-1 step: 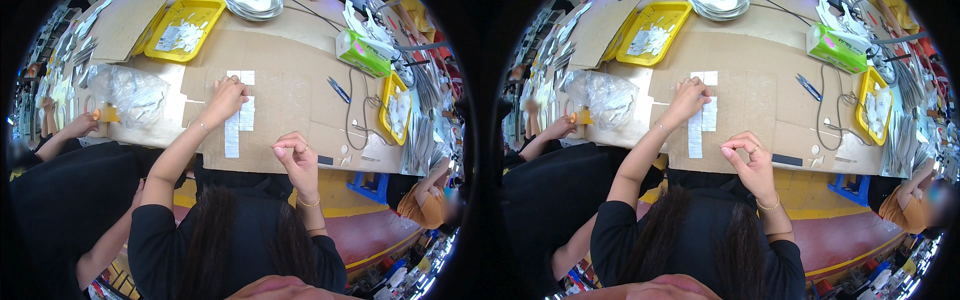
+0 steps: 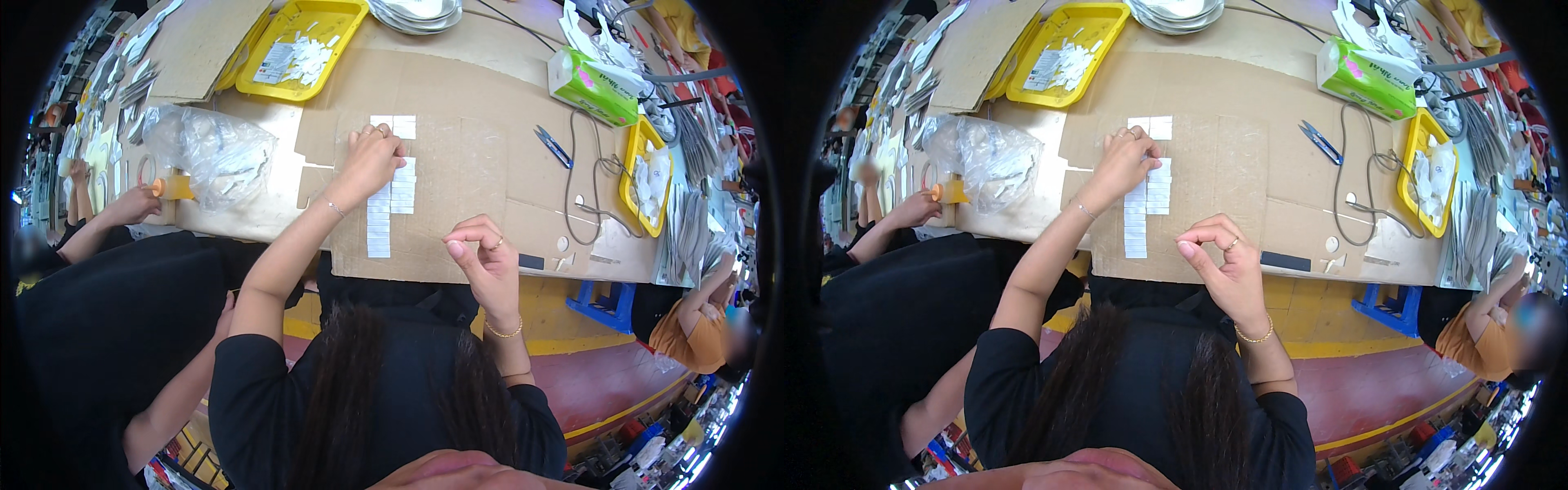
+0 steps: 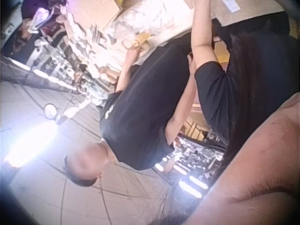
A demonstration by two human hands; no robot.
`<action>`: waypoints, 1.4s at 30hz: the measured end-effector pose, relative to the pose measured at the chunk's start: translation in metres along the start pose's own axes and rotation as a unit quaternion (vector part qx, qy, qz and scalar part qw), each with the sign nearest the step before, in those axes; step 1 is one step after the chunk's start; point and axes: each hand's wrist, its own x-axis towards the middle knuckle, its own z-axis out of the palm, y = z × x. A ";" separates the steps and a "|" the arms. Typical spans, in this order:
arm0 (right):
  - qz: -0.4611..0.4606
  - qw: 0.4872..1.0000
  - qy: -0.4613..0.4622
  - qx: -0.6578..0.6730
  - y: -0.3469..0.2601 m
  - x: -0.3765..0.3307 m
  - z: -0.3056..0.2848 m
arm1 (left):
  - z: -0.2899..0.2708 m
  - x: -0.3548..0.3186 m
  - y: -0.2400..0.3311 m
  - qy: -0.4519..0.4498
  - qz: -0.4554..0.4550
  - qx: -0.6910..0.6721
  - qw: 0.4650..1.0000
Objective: The person repeatedly picks small white rectangular pieces from a yellow tray and places them onto a cardboard sheet, arranging them in a linear pattern. The person handles the pieces one at a time and occasionally adjusts their positions on the board.
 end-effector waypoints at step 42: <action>0.007 0.972 -0.036 0.231 0.003 0.022 -0.008 | -0.092 -0.051 0.101 -0.104 -0.045 -0.596 0.795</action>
